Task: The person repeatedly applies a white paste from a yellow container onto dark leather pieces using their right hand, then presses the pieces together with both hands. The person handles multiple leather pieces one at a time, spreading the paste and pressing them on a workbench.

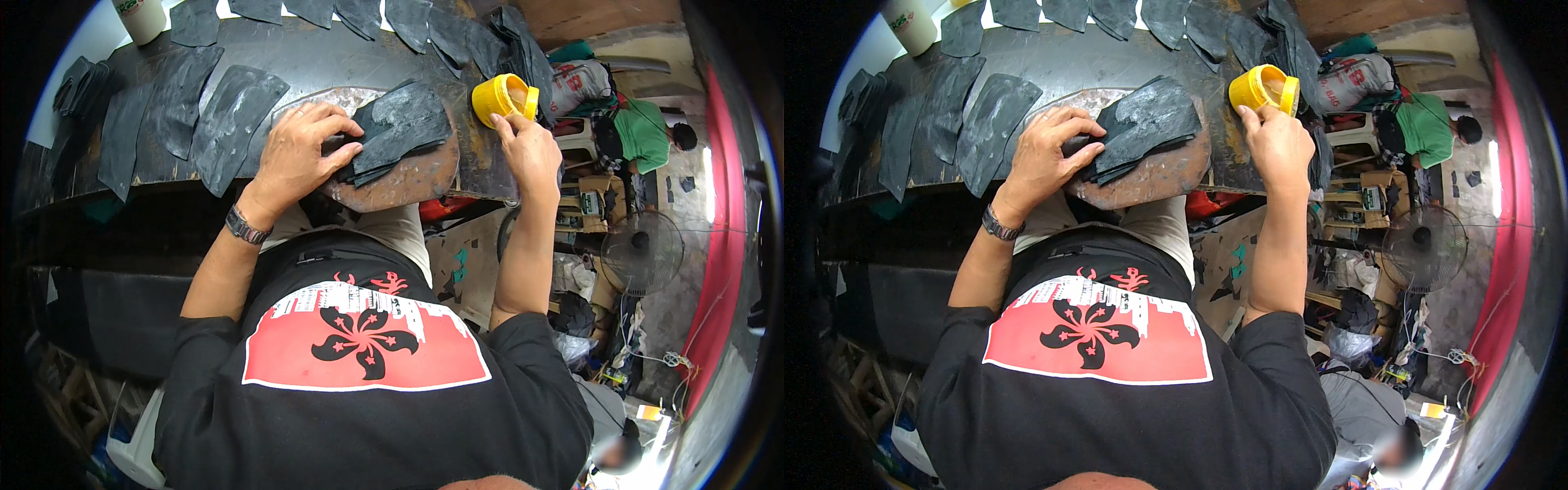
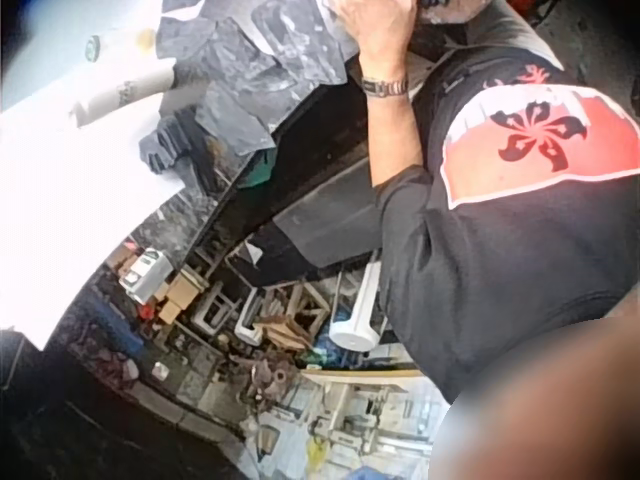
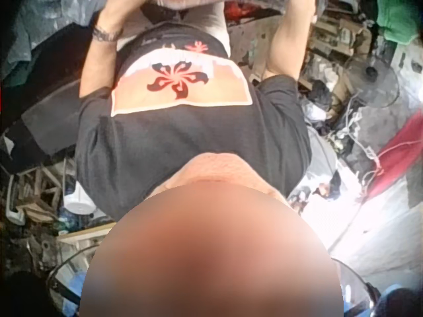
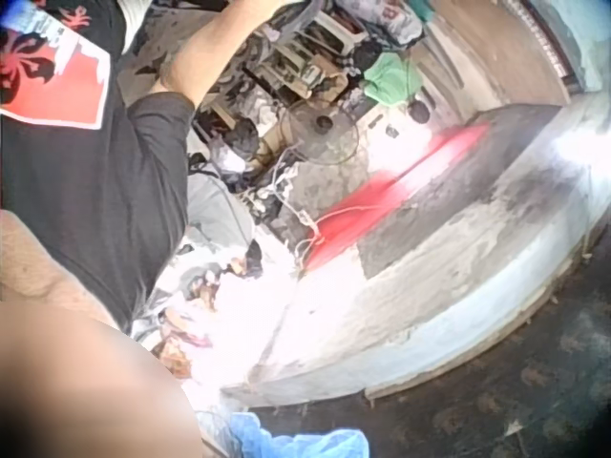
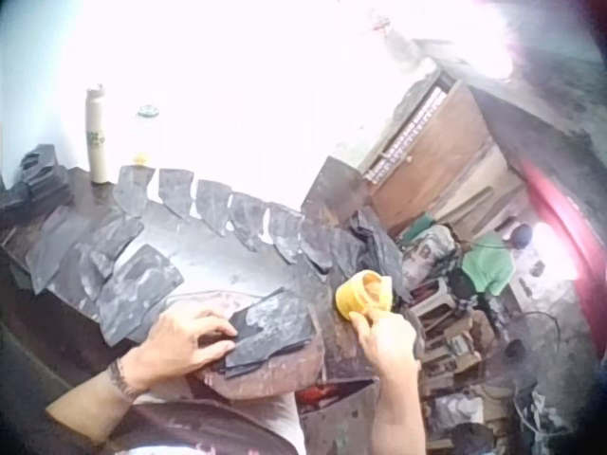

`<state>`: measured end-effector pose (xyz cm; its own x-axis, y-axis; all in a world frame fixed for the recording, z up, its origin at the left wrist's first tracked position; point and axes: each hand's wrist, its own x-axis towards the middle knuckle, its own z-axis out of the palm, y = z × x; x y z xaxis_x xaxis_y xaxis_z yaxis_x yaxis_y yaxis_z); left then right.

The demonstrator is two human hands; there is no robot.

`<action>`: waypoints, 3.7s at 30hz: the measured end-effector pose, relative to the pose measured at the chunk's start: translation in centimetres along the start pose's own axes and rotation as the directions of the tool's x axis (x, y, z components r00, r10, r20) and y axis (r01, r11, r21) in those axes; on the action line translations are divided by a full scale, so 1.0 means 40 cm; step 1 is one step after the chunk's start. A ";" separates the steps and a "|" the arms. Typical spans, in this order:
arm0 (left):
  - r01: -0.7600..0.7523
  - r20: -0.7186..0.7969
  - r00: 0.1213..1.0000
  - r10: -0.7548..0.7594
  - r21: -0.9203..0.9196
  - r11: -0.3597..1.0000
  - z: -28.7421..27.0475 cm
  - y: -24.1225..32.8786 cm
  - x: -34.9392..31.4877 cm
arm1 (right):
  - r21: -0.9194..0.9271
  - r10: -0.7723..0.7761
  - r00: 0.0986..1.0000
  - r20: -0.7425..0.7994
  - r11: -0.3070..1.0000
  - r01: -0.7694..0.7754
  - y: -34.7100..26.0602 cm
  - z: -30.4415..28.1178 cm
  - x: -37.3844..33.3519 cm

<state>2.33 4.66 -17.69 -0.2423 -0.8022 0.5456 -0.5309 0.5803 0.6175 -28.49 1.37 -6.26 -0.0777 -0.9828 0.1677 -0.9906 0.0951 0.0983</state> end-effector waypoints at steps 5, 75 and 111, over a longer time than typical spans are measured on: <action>0.016 0.020 1.000 -0.016 -0.011 1.000 0.001 -0.002 -0.001 | 0.773 -0.430 0.893 -0.134 0.519 0.366 -0.134 0.066 -0.057; 0.125 0.219 0.969 -0.116 -0.030 0.992 0.017 -0.014 0.086 | 0.087 -0.465 0.846 -0.260 0.861 0.500 -0.124 0.225 -0.212; 0.408 0.272 0.910 -0.313 -0.458 0.790 -0.027 0.037 0.180 | 0.921 -0.076 0.918 -0.390 -0.033 0.388 -0.125 0.194 -0.150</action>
<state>0.68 -0.11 -12.22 -0.2755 -0.9497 0.1490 -0.1464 0.1947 0.9699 -23.92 5.55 -15.36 0.0475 -0.8476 0.5286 -0.1015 -0.5305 -0.8416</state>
